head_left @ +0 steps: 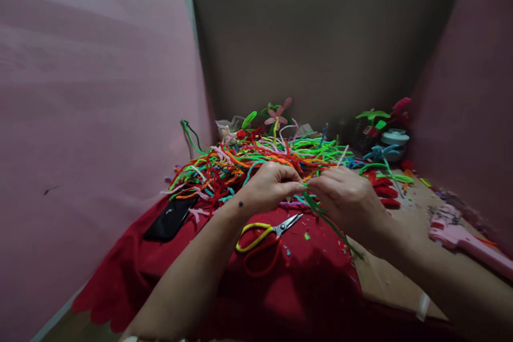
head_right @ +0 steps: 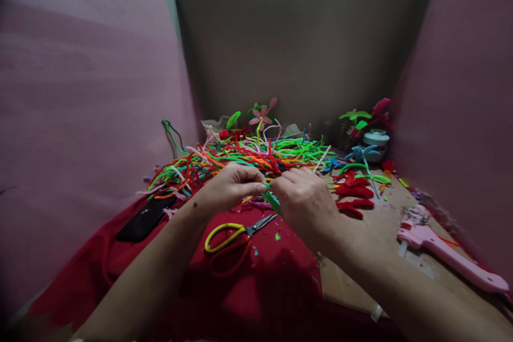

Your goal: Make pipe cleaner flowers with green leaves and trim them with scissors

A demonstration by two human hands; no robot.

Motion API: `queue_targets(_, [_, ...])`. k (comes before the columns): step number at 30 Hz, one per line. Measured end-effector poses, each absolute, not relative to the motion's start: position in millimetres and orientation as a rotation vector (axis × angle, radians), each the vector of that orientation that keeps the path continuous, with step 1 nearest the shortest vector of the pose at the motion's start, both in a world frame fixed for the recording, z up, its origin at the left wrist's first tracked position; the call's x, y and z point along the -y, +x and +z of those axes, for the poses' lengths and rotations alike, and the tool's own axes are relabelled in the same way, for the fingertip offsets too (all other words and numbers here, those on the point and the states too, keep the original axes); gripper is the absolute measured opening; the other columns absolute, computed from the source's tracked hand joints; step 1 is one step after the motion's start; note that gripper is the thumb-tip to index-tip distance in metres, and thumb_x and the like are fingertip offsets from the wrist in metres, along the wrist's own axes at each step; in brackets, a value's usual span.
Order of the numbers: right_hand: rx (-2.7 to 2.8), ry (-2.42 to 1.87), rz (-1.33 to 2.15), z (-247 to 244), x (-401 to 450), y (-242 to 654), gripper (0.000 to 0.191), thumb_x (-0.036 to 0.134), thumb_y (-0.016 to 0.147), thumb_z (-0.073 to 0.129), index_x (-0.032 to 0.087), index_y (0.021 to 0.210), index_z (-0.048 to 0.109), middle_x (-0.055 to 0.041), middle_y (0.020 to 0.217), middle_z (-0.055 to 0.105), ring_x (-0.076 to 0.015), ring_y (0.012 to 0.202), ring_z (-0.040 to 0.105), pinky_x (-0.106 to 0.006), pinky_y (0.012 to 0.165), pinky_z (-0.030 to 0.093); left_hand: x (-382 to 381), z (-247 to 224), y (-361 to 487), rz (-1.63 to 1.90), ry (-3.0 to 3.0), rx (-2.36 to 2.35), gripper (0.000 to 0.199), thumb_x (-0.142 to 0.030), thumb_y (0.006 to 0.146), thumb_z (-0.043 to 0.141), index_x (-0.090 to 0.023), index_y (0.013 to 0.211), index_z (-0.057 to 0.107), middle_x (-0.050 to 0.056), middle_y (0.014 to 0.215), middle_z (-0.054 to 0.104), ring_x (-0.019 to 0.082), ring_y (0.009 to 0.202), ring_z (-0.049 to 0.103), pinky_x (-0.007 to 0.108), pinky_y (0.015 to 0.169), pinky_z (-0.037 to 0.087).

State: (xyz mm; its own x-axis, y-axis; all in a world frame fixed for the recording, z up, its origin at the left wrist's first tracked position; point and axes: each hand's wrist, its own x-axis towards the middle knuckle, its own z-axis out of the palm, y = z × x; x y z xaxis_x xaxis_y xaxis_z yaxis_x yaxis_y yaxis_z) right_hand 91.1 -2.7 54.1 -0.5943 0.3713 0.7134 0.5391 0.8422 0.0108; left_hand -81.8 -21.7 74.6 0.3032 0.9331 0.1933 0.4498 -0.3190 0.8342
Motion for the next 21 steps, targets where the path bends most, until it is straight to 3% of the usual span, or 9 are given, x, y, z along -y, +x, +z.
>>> queue_targets(3, [2.234, -0.896, 0.095, 48, 9, 91, 0.027, 0.02, 0.081, 0.047, 0.017, 0.056, 0.055, 0.0004, 0.049, 0.048, -0.0105, 0.048, 0.042, -0.025, 0.05, 0.031, 21, 73, -80, 0.991, 1.805, -1.218, 0.014, -0.024, 0.067, 0.058, -0.012, 0.06, 0.058, -0.005, 0.049, 0.044, 0.005, 0.045, 0.035, 0.019, 0.044, 0.026])
queue_targets(7, [1.994, -1.012, 0.834, 43, 17, 91, 0.025, 0.03, 0.079, 0.05, 0.017, 0.058, 0.055, 0.0026, 0.048, 0.042, -0.0097, 0.046, 0.036, -0.024, 0.045, 0.027, 20, 70, -77, 1.042, 1.794, -1.198, 0.012, -0.022, 0.066, 0.059, -0.012, 0.06, 0.061, -0.005, 0.049, 0.044, 0.005, 0.046, 0.035, 0.019, 0.046, 0.028])
queue_targets(9, [1.881, -1.008, 1.037, 46, 18, 90, 0.025, 0.034, 0.077, 0.052, 0.017, 0.06, 0.057, 0.0025, 0.051, 0.042, -0.0094, 0.048, 0.034, -0.024, 0.045, 0.025, 20, 69, -76, 1.048, 1.792, -1.184, 0.013, -0.023, 0.066, 0.059, -0.012, 0.062, 0.062, -0.004, 0.05, 0.046, 0.006, 0.048, 0.037, 0.02, 0.047, 0.029])
queue_targets(14, [1.871, -1.027, 1.163, 57, 18, 91, 0.029, 0.037, 0.073, 0.054, 0.016, 0.053, 0.052, 0.0043, 0.049, 0.035, -0.0079, 0.047, 0.026, -0.024, 0.045, 0.019, 20, 67, -73, 1.118, 1.775, -1.185, 0.014, -0.024, 0.068, 0.058, -0.012, 0.067, 0.064, -0.002, 0.057, 0.053, 0.009, 0.056, 0.046, 0.022, 0.055, 0.036])
queue_targets(21, [1.862, -0.976, 1.102, 56, 20, 93, 0.028, 0.033, 0.077, 0.051, 0.015, 0.055, 0.051, 0.0037, 0.052, 0.035, -0.0083, 0.05, 0.028, -0.023, 0.046, 0.023, 26, 65, -65, 1.322, 1.929, -1.23, 0.011, -0.021, 0.07, 0.059, -0.013, 0.063, 0.063, -0.001, 0.064, 0.054, 0.01, 0.066, 0.048, 0.022, 0.064, 0.037])
